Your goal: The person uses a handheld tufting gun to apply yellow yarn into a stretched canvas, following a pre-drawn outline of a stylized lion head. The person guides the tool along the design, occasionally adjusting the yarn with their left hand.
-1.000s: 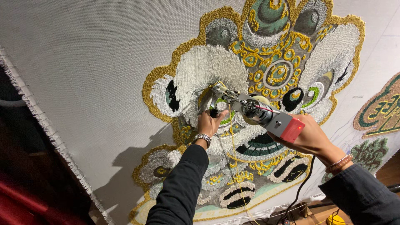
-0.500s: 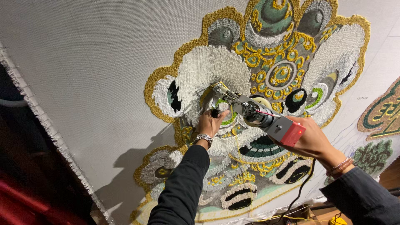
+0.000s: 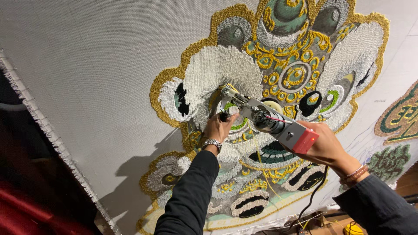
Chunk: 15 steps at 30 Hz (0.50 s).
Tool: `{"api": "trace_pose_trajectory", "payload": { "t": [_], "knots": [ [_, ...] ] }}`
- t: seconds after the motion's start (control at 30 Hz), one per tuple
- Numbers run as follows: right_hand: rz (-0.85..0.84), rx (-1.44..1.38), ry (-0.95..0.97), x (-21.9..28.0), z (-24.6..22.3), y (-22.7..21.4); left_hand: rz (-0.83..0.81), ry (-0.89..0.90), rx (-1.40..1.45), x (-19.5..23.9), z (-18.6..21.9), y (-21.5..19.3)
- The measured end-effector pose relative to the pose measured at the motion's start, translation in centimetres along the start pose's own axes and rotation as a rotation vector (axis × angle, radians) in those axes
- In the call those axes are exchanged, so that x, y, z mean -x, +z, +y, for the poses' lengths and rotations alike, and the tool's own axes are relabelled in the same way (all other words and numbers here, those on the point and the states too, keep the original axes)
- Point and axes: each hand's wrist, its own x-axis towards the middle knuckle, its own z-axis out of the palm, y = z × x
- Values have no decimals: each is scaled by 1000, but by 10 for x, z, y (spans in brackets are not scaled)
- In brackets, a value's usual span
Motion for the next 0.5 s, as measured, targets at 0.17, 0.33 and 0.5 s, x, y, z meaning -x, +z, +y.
{"api": "trace_pose_trajectory", "payload": {
  "t": [0.17, 0.33, 0.5],
  "knots": [
    [18, -67, -95, -2, -3, -3, 121, 99, 16, -2, -11, 12],
    [-9, -73, -9, 0, -10, -10, 226, 803, -1798, -21, -44, 62],
    [60, -413, 104, 8, 3, -5, 926, 1567, -3779, -23, -32, 94]
  ]
}}
